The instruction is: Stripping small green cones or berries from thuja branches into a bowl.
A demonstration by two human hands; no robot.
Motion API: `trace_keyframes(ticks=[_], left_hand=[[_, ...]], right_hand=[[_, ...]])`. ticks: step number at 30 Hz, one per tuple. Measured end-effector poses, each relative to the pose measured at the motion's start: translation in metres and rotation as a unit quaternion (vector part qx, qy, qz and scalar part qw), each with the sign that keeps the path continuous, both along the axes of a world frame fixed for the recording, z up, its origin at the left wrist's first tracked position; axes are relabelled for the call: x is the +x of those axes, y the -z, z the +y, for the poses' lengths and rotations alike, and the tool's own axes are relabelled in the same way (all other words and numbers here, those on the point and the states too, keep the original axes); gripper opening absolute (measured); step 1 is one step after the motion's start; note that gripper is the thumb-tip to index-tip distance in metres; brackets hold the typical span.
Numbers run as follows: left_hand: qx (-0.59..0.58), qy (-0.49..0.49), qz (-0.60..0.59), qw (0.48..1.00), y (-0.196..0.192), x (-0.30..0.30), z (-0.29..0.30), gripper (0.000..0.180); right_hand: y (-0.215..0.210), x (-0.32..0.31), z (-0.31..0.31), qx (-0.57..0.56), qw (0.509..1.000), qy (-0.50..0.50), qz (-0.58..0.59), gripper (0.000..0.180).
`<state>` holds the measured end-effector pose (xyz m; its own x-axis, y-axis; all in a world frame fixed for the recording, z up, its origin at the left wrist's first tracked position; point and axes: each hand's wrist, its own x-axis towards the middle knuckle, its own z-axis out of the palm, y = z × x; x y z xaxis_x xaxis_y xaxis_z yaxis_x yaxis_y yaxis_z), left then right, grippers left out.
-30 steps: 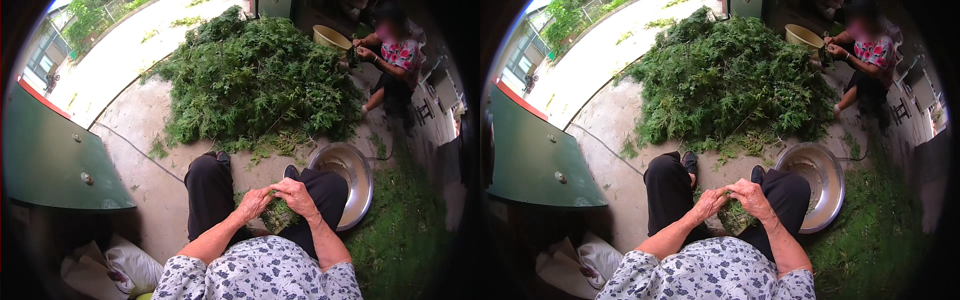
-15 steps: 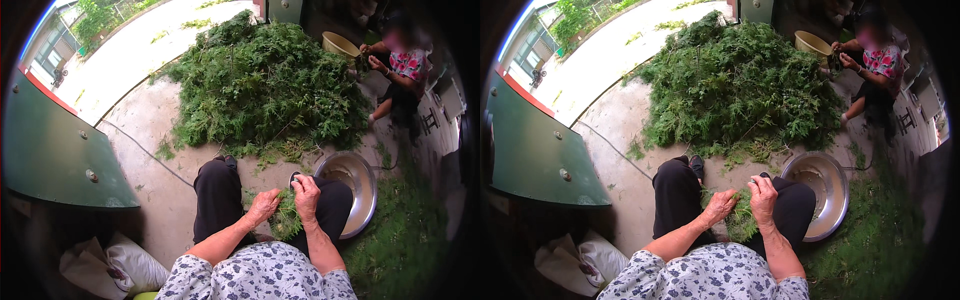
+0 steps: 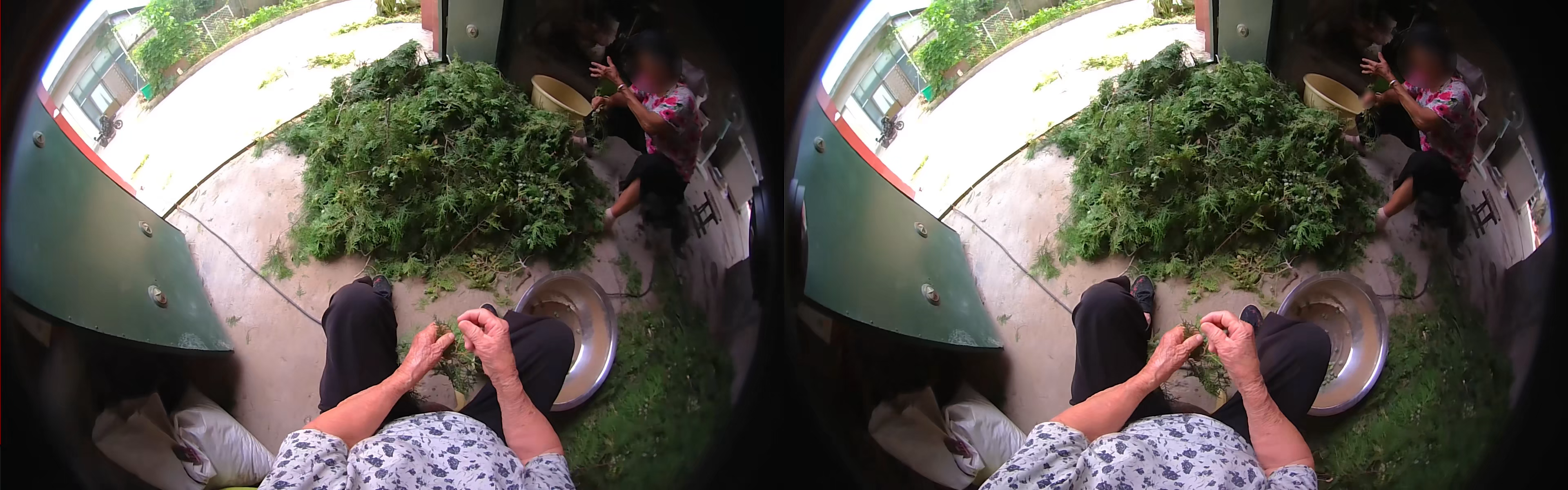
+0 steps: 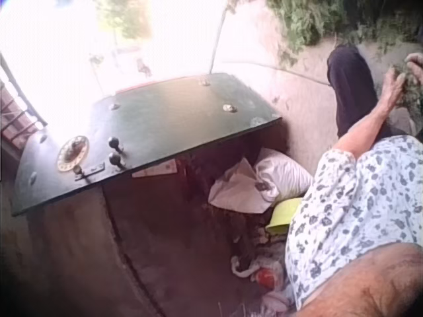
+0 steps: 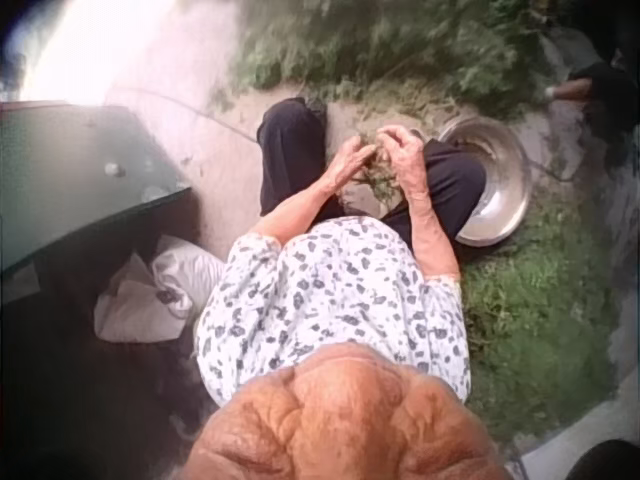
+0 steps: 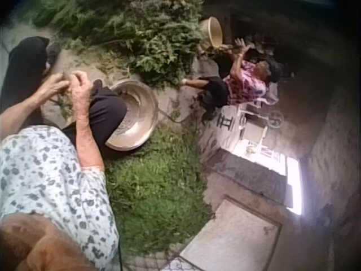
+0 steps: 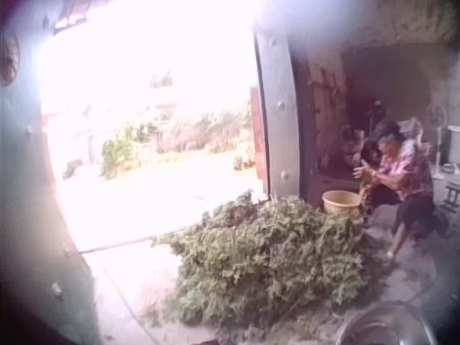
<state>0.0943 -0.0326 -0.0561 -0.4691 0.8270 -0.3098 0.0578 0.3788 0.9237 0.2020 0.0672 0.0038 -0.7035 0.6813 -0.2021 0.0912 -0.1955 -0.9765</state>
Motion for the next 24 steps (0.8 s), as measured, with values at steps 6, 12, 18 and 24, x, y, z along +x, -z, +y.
trace_keyframes(ticks=[6,12,18,24], left_hand=[[0.074,-0.064,-0.289,0.952,-0.002,-0.001,-0.003,0.017],[0.055,-0.097,-0.353,0.929,0.006,-0.005,0.001,0.013],[0.022,-0.085,-0.330,0.940,0.007,-0.008,0.000,0.011],[0.066,-0.144,-0.363,0.918,0.000,0.000,-0.008,0.014]], right_hand=[[0.026,0.000,-0.010,0.296,0.950,-0.005,-0.098,0.014],[0.029,0.000,-0.003,0.302,0.951,-0.026,-0.069,0.021],[0.029,0.005,-0.007,0.305,0.941,-0.055,-0.139,0.033],[0.043,0.008,-0.016,0.356,0.928,-0.014,-0.104,0.025]])
